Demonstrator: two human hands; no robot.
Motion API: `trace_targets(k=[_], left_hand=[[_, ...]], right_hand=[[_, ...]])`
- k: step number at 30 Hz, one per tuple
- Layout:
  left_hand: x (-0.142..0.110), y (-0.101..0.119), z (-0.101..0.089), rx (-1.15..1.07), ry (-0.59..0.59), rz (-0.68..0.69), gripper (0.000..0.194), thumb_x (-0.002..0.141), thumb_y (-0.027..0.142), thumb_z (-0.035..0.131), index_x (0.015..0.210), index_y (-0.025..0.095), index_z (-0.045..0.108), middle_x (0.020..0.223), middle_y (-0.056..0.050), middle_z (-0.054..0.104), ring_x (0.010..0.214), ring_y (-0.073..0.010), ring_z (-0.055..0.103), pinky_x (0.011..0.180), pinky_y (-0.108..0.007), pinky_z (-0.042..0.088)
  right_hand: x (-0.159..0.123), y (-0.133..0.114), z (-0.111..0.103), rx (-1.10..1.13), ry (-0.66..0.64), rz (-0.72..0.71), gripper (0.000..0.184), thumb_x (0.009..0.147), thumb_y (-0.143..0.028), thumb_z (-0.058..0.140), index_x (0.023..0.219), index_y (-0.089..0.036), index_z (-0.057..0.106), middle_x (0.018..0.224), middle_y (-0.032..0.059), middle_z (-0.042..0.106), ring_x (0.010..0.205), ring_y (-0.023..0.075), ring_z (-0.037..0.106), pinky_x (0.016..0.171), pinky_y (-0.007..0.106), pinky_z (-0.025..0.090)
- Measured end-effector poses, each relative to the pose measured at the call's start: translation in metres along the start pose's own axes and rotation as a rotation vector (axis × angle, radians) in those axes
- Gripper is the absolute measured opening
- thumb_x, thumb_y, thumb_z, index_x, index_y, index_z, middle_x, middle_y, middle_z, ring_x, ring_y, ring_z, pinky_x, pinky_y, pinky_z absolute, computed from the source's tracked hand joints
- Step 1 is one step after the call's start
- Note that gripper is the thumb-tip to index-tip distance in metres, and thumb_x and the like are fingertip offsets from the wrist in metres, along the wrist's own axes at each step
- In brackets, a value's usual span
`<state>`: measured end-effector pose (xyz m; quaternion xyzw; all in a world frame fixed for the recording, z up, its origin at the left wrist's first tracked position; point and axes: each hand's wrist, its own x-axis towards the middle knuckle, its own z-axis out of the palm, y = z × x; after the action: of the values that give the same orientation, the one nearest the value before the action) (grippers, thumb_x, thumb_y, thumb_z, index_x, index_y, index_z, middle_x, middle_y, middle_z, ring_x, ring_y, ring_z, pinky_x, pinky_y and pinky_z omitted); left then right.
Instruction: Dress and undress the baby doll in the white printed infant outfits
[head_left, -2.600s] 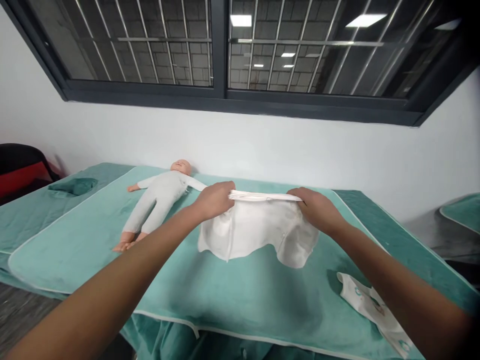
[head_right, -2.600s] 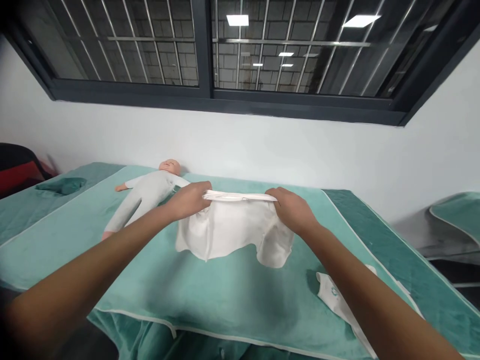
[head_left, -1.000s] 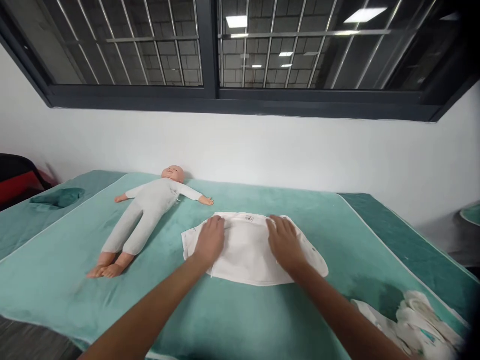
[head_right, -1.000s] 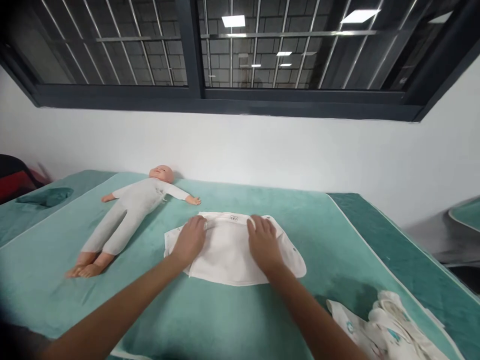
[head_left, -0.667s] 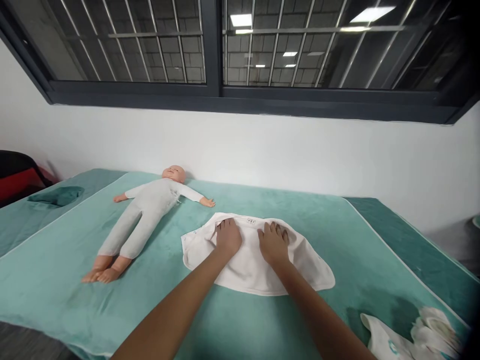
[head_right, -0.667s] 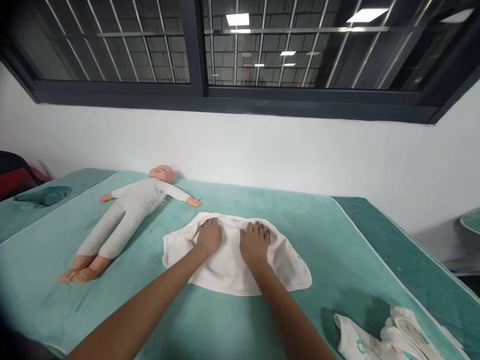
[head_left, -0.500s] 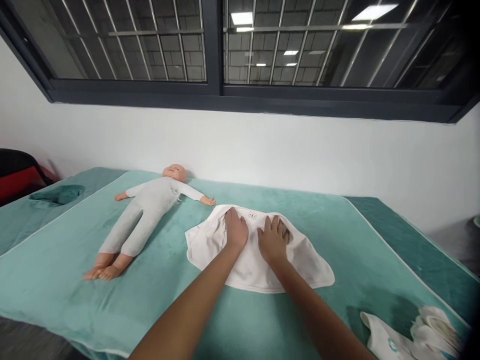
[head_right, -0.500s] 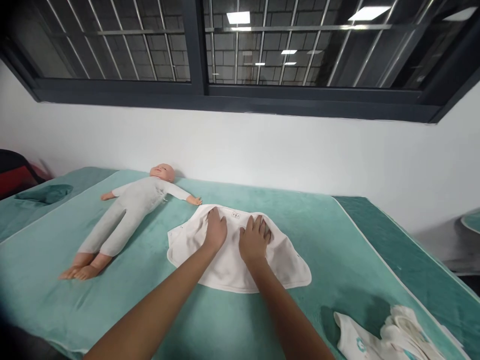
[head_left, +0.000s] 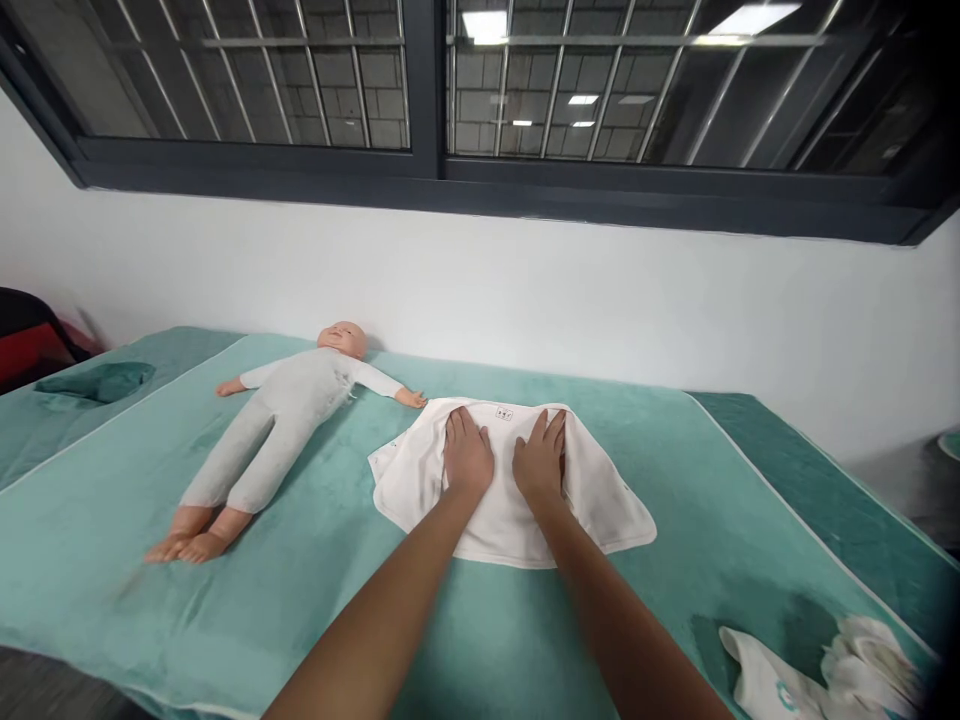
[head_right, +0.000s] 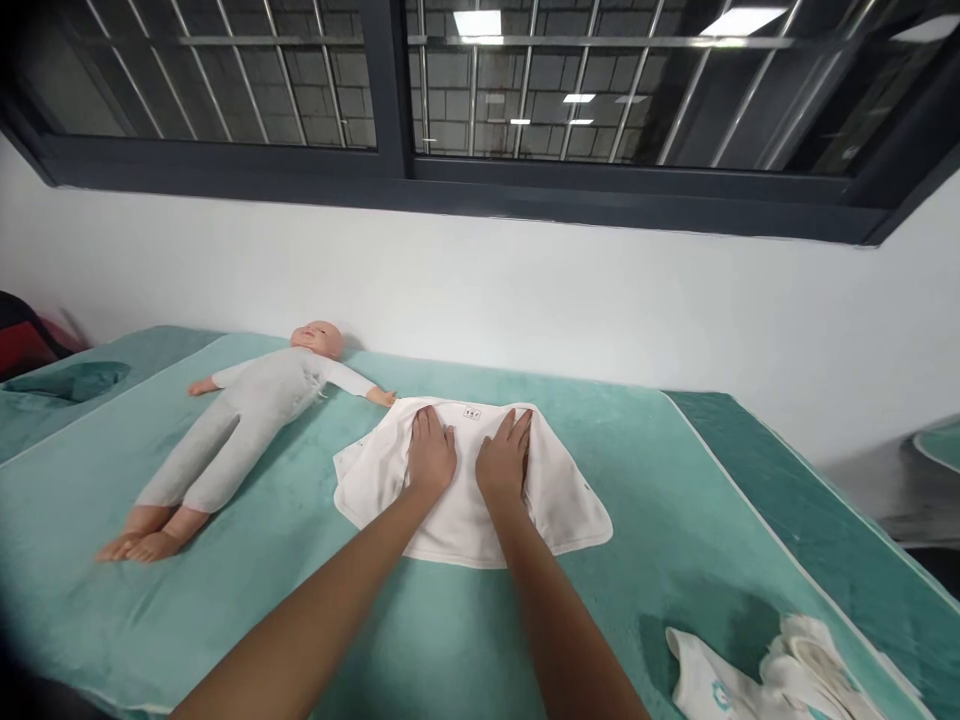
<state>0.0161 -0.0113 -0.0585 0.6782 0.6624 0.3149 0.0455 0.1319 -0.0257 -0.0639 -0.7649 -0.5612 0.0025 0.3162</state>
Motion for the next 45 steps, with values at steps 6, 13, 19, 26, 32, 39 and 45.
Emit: trace_targets(k=[6, 13, 19, 26, 32, 39, 45], left_hand=[[0.014, -0.021, 0.005, 0.072, -0.103, 0.084, 0.055, 0.098, 0.032, 0.032, 0.143, 0.0, 0.039, 0.144, -0.025, 0.047, 0.137, -0.0323, 0.041, 0.114, -0.045, 0.034], [0.002, -0.012, 0.004, 0.133, -0.172, 0.088, 0.058, 0.099, 0.032, 0.031, 0.142, -0.006, 0.038, 0.144, -0.03, 0.045, 0.136, -0.0351, 0.042, 0.113, -0.047, 0.033], [-0.053, -0.012, -0.024, 0.162, -0.201, 0.261, 0.057, 0.1, 0.038, 0.032, 0.142, 0.002, 0.044, 0.154, -0.022, 0.036, 0.146, -0.0305, 0.029, 0.12, -0.047, 0.025], [-0.117, -0.051, -0.082, 0.004, -0.232, 0.579, 0.041, 0.099, 0.036, 0.042, 0.135, 0.019, 0.051, 0.151, -0.009, 0.044, 0.142, -0.0249, 0.035, 0.116, -0.047, 0.033], [-0.127, -0.086, -0.111, -0.121, -0.191, 0.642, 0.027, 0.095, 0.02, 0.048, 0.119, 0.024, 0.06, 0.123, -0.006, 0.06, 0.122, -0.0207, 0.051, 0.103, -0.04, 0.044], [-0.127, -0.087, -0.113, 0.002, -0.155, 0.624, 0.023, 0.1, 0.021, 0.041, 0.101, 0.021, 0.064, 0.093, -0.004, 0.064, 0.092, -0.0199, 0.056, 0.084, -0.039, 0.044], [-0.131, -0.08, -0.12, 0.009, -0.178, 0.571, 0.026, 0.1, 0.028, 0.04, 0.084, 0.02, 0.06, 0.084, -0.003, 0.059, 0.085, -0.0197, 0.053, 0.082, -0.039, 0.042]], right_hand=[[0.011, 0.027, 0.01, -0.031, -0.002, -0.098, 0.071, 0.092, -0.031, 0.038, 0.153, 0.0, 0.016, 0.161, 0.0247, 0.005, 0.149, 0.034, 0.01, 0.117, 0.046, 0.023], [0.006, 0.014, 0.004, -0.17, -0.082, -0.324, 0.056, 0.09, -0.015, 0.035, 0.141, 0.009, 0.041, 0.15, 0.0282, 0.037, 0.148, 0.036, 0.016, 0.118, 0.049, 0.02], [-0.037, 0.02, -0.016, -0.173, -0.094, -0.378, 0.049, 0.096, -0.021, 0.038, 0.14, -0.003, 0.048, 0.153, 0.0241, 0.035, 0.145, 0.0332, 0.027, 0.115, 0.048, 0.026], [-0.131, 0.075, -0.071, -0.009, -0.051, -0.584, 0.032, 0.098, -0.034, 0.047, 0.123, -0.017, 0.058, 0.14, 0.0127, 0.054, 0.135, 0.0274, 0.043, 0.111, 0.047, 0.035], [-0.143, 0.093, -0.103, -0.096, -0.031, -0.569, 0.022, 0.096, -0.037, 0.054, 0.112, -0.023, 0.062, 0.117, 0.0072, 0.064, 0.11, 0.0265, 0.056, 0.098, 0.045, 0.041], [-0.129, 0.085, -0.105, -0.164, -0.08, -0.655, 0.021, 0.1, -0.026, 0.045, 0.088, -0.019, 0.061, 0.089, 0.0058, 0.066, 0.087, 0.0219, 0.058, 0.088, 0.039, 0.041], [-0.122, 0.096, -0.12, -0.014, -0.291, -0.685, 0.027, 0.101, -0.034, 0.041, 0.088, -0.022, 0.062, 0.088, 0.0057, 0.065, 0.084, 0.021, 0.058, 0.078, 0.034, 0.043]])
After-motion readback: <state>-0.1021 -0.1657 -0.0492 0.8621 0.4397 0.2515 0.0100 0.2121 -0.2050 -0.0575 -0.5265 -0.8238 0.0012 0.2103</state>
